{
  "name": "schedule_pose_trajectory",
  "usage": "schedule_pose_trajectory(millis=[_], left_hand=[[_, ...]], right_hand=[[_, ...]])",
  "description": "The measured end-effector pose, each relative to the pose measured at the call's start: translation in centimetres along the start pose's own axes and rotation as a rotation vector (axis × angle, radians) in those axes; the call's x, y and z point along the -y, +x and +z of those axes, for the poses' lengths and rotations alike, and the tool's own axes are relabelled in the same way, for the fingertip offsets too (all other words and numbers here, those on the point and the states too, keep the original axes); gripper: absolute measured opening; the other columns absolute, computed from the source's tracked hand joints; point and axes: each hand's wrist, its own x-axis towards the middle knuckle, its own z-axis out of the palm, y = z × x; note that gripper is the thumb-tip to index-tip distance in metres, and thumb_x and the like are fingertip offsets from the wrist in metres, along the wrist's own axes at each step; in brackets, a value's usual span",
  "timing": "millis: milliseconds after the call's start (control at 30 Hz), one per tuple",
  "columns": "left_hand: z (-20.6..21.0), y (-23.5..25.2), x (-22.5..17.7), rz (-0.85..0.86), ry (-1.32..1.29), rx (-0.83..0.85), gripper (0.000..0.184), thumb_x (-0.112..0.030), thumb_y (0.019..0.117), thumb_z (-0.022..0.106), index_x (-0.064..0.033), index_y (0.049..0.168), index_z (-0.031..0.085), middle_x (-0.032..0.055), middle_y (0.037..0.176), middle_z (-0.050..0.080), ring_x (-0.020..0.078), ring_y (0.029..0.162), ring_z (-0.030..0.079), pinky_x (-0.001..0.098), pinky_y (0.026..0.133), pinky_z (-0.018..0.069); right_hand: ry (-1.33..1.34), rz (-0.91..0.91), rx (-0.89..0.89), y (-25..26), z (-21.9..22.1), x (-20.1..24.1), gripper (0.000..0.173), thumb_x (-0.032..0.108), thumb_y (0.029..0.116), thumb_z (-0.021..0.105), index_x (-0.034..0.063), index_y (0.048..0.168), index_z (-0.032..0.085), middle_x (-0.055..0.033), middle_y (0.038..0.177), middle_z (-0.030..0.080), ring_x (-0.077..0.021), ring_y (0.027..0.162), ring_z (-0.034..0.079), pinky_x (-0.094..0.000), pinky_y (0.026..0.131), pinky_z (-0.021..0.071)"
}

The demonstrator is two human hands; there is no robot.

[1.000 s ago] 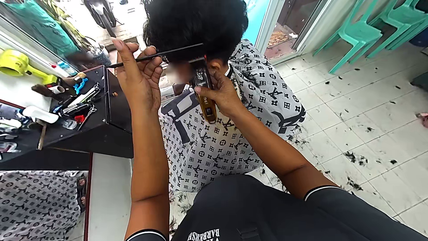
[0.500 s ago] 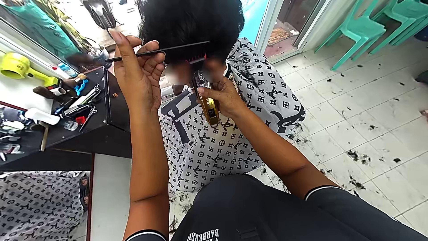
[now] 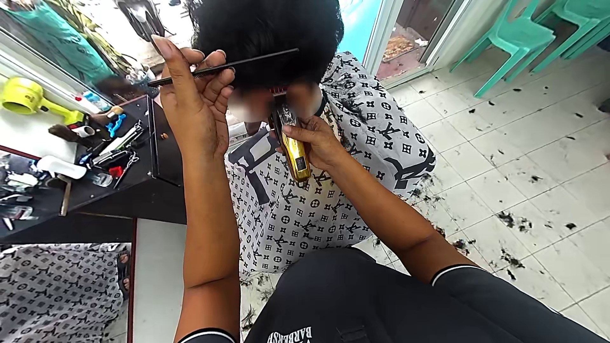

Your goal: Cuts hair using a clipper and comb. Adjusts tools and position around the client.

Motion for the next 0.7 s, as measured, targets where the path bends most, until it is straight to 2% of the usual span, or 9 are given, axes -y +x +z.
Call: schedule_pose_trajectory(millis=[133,300,367,467,500,567,633,700], left_hand=[[0.2,0.0,0.2,-0.003,0.055,-0.026,0.034,-0.034,0.1141,0.031,-0.0116,0.108,0.056,0.0036,0.094,0.076,0.0121,0.080,0.075,0.0237,0.069,0.0620],[0.1,0.1,0.1,0.003,0.022,0.004,0.036,-0.035,0.1144,0.027,-0.0129,0.108,0.055,0.0019,0.094,0.075,0.0106,0.079,0.074,0.0226,0.069,0.0615],[0.2,0.2,0.1,0.008,0.028,-0.020,0.035,-0.034,0.1144,0.028,-0.0123,0.108,0.055,0.0024,0.095,0.076,0.0106,0.079,0.074,0.0226,0.068,0.0612],[0.3,0.1,0.3,0.008,0.058,-0.024,0.034,-0.032,0.1143,0.031,-0.0116,0.108,0.056,0.0032,0.095,0.076,0.0113,0.081,0.075,0.0227,0.068,0.0619],[0.3,0.1,0.3,0.007,0.057,-0.019,0.034,-0.032,0.1143,0.031,-0.0114,0.107,0.057,0.0035,0.094,0.077,0.0116,0.080,0.075,0.0228,0.068,0.0620],[0.3,0.1,0.2,0.008,0.030,0.008,0.035,-0.032,0.1145,0.028,-0.0118,0.108,0.056,0.0032,0.094,0.076,0.0114,0.079,0.075,0.0227,0.068,0.0618],[0.3,0.2,0.2,0.019,-0.003,0.015,0.037,-0.034,0.1146,0.025,-0.0127,0.108,0.054,0.0025,0.093,0.075,0.0106,0.078,0.074,0.0223,0.068,0.0612],[0.3,0.3,0.2,0.028,0.002,-0.005,0.037,-0.034,0.1145,0.026,-0.0124,0.108,0.055,0.0030,0.094,0.075,0.0110,0.079,0.074,0.0228,0.068,0.0614]], right_hand=[[-0.044,-0.226,0.070,0.7,0.0,0.4,0.054,0.005,0.0900,0.070,-0.0036,0.137,0.044,-0.0159,0.117,0.065,-0.0260,0.102,0.070,-0.0456,0.088,0.0617],[-0.026,0.034,0.000,0.0,0.2,-0.3,0.038,0.005,0.0971,0.063,-0.0036,0.131,0.049,-0.0182,0.109,0.067,-0.0271,0.091,0.072,-0.0445,0.080,0.0630],[-0.012,-0.008,0.005,0.2,0.3,0.2,0.039,0.004,0.0958,0.064,-0.0042,0.132,0.049,-0.0183,0.111,0.067,-0.0273,0.094,0.071,-0.0452,0.082,0.0628],[-0.023,-0.194,0.066,0.8,0.2,0.7,0.051,0.006,0.0908,0.069,-0.0030,0.136,0.045,-0.0154,0.115,0.065,-0.0255,0.100,0.070,-0.0455,0.088,0.0613],[-0.027,-0.205,0.069,0.8,0.2,0.6,0.054,0.006,0.0904,0.070,-0.0030,0.137,0.044,-0.0155,0.116,0.065,-0.0257,0.101,0.070,-0.0459,0.088,0.0611],[-0.020,-0.115,0.040,0.5,0.2,0.1,0.051,0.004,0.0925,0.068,-0.0042,0.137,0.045,-0.0179,0.114,0.066,-0.0278,0.098,0.070,-0.0466,0.085,0.0621],[0.009,0.032,0.008,0.1,0.3,-0.2,0.039,0.005,0.0973,0.064,-0.0025,0.132,0.049,-0.0179,0.112,0.067,-0.0272,0.094,0.072,-0.0445,0.082,0.0629],[0.048,0.048,0.012,0.1,0.3,-0.1,0.035,0.005,0.0982,0.061,-0.0022,0.131,0.050,-0.0181,0.111,0.067,-0.0273,0.092,0.072,-0.0432,0.080,0.0632]])
